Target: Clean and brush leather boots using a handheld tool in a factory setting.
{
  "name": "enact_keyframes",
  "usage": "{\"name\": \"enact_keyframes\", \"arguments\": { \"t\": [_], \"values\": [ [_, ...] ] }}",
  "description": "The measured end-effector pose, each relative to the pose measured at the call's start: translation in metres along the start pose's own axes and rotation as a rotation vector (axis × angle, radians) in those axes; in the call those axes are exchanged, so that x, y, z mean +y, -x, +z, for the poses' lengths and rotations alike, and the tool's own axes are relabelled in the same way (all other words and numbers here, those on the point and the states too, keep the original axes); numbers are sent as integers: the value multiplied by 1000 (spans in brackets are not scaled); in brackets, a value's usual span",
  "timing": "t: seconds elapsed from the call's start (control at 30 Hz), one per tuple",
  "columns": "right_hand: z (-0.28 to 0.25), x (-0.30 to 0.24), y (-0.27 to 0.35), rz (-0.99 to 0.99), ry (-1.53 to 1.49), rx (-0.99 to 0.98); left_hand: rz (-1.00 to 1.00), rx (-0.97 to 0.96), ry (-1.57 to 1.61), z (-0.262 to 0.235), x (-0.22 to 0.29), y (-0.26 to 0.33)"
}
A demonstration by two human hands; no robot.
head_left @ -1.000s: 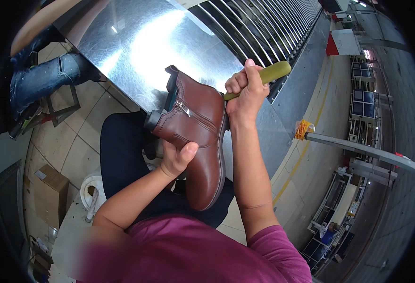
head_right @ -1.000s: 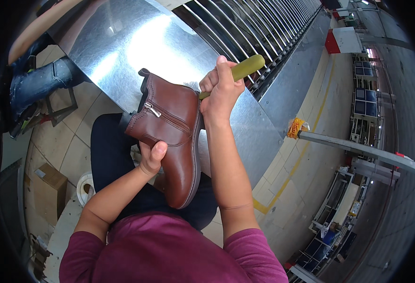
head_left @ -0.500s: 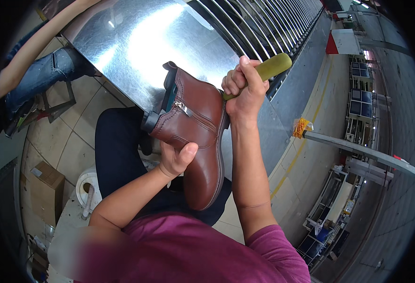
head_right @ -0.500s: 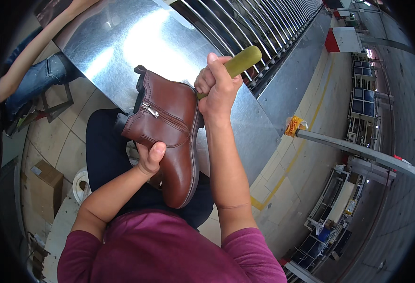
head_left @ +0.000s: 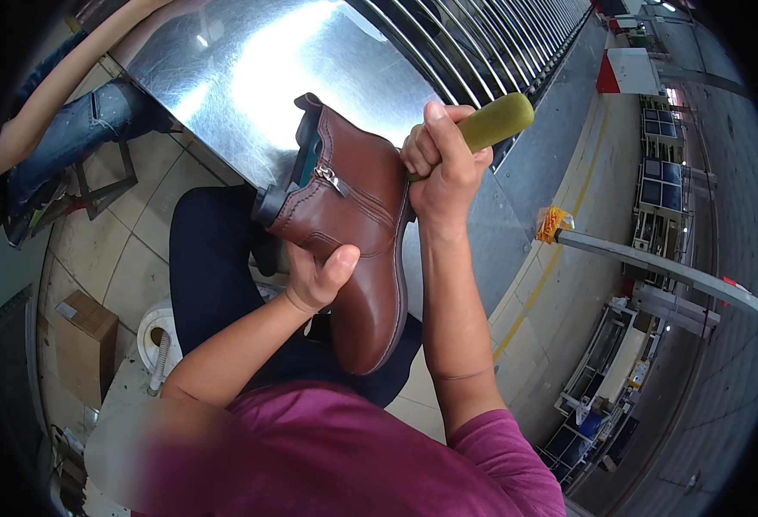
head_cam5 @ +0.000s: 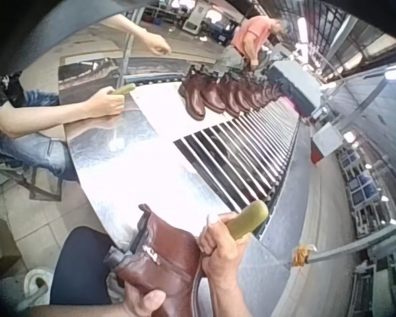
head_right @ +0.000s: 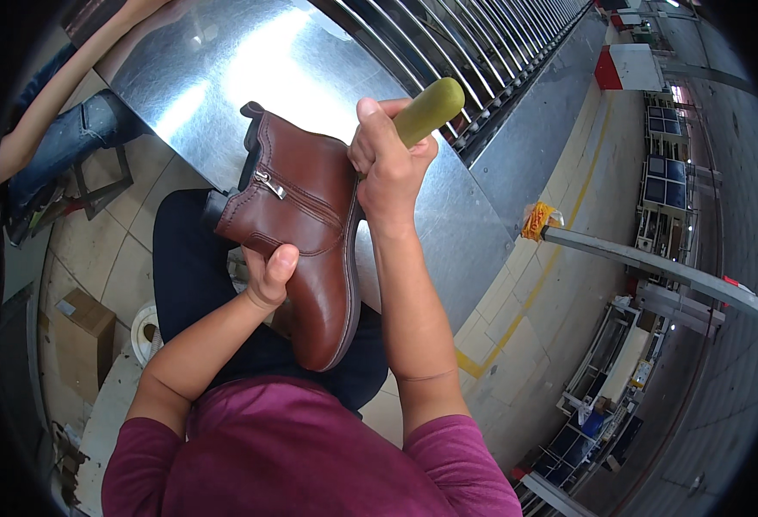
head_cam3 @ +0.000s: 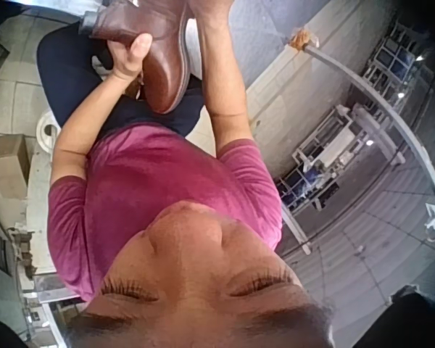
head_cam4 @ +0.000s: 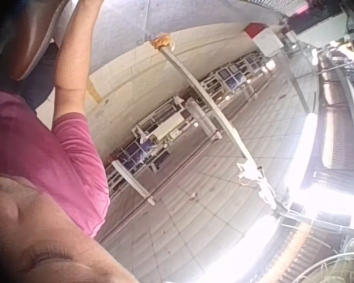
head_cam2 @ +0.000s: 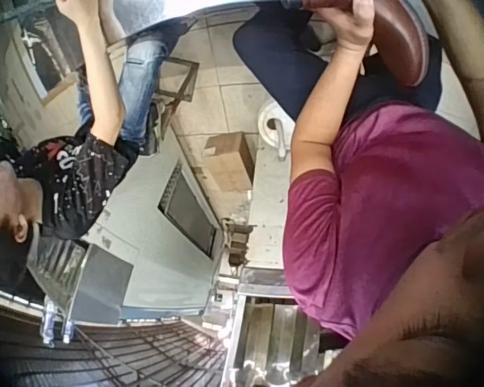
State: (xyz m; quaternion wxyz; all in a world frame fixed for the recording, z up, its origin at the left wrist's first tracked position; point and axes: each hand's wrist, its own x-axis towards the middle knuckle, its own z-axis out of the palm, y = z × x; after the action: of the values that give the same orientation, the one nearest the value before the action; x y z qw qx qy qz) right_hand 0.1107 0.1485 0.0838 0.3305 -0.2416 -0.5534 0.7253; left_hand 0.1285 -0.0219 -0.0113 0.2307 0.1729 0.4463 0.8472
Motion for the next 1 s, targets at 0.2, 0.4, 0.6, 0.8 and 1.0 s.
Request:
{"name": "enact_keyframes", "arguments": {
  "t": [0.2,0.4,0.6,0.8,1.0],
  "values": [
    [3,-1,24,-73,17,-22,19,15,-9,2,11,-3],
    [-5,6,66,-206,0,0,68,7,10,7,7,-12],
    [-59,-9,130,-232,-224,118,8,-33,-17,2,10,-15],
    [-176,2,190,-158,-163,660,-28,-45,-19,-14,-3,-9],
    [-209,14,211,-184,-191,751,-71,-32,33,-19,-16,-16]
  ]
}}
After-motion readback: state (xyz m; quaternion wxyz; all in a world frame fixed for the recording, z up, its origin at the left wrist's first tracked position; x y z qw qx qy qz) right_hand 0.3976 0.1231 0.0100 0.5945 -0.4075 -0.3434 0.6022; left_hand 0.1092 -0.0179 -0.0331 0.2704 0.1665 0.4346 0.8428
